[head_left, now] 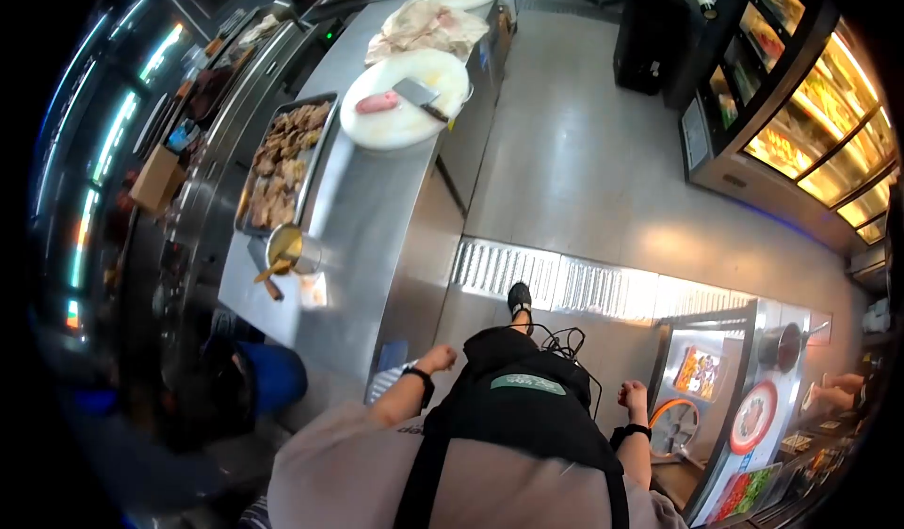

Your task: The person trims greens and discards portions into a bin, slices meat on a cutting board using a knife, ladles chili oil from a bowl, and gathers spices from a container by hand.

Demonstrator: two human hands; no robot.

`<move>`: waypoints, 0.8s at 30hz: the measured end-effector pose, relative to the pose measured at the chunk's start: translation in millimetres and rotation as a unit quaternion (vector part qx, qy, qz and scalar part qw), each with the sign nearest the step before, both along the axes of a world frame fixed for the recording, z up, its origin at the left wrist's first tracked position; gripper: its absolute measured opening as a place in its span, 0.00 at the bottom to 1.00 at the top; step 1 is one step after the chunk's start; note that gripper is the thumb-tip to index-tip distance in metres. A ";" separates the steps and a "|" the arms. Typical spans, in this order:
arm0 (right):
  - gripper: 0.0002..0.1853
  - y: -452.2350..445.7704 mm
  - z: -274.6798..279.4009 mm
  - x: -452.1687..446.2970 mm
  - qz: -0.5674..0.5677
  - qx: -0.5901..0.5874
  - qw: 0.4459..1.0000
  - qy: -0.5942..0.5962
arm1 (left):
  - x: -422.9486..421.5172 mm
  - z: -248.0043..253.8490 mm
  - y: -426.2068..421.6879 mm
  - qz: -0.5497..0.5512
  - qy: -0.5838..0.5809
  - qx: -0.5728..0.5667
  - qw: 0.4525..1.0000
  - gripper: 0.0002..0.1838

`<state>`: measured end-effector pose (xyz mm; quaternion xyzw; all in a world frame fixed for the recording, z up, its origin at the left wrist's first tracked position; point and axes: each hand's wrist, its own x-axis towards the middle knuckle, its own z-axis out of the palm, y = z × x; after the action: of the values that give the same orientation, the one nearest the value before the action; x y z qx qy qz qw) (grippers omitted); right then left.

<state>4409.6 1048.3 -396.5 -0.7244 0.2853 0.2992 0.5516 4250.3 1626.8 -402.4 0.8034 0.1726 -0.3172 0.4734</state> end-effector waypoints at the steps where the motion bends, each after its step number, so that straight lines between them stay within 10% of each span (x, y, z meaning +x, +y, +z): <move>1: 0.05 15.7 10.2 23.0 0.006 -0.008 1.000 -0.017 | 4.3 -35.3 10.3 -0.036 -0.016 0.006 0.999 0.13; 5: 0.05 66.3 41.3 85.7 -0.007 0.004 0.999 0.050 | 98.9 -58.5 49.7 -0.063 -0.022 0.038 0.997 0.12; 7: 0.05 89.6 60.5 122.6 0.028 0.001 0.998 0.055 | 193.3 15.6 71.0 0.189 -0.011 -0.033 0.981 0.13; 8: 0.05 103.4 65.2 141.8 0.043 -0.007 0.997 0.061 | 233.0 -17.2 99.4 0.207 -0.105 0.059 0.971 0.13; 13: 0.06 106.6 64.8 266.4 0.045 -0.027 0.993 0.102 | 435.1 149.2 187.6 0.356 -0.308 0.203 0.859 0.22; 17: 0.07 95.7 52.2 399.1 0.057 -0.032 0.997 -0.028 | 546.8 136.3 257.2 0.357 -0.385 0.415 0.743 0.25; 24: 0.07 159.8 34.6 650.6 0.119 0.015 0.992 -0.043 | 651.3 120.9 283.2 0.511 -0.147 0.382 0.756 0.19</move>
<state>5060.2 1208.1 -361.9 -0.7570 0.1683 0.3356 0.5348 4901.6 1910.0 -281.5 0.7462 0.5929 0.1860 0.2388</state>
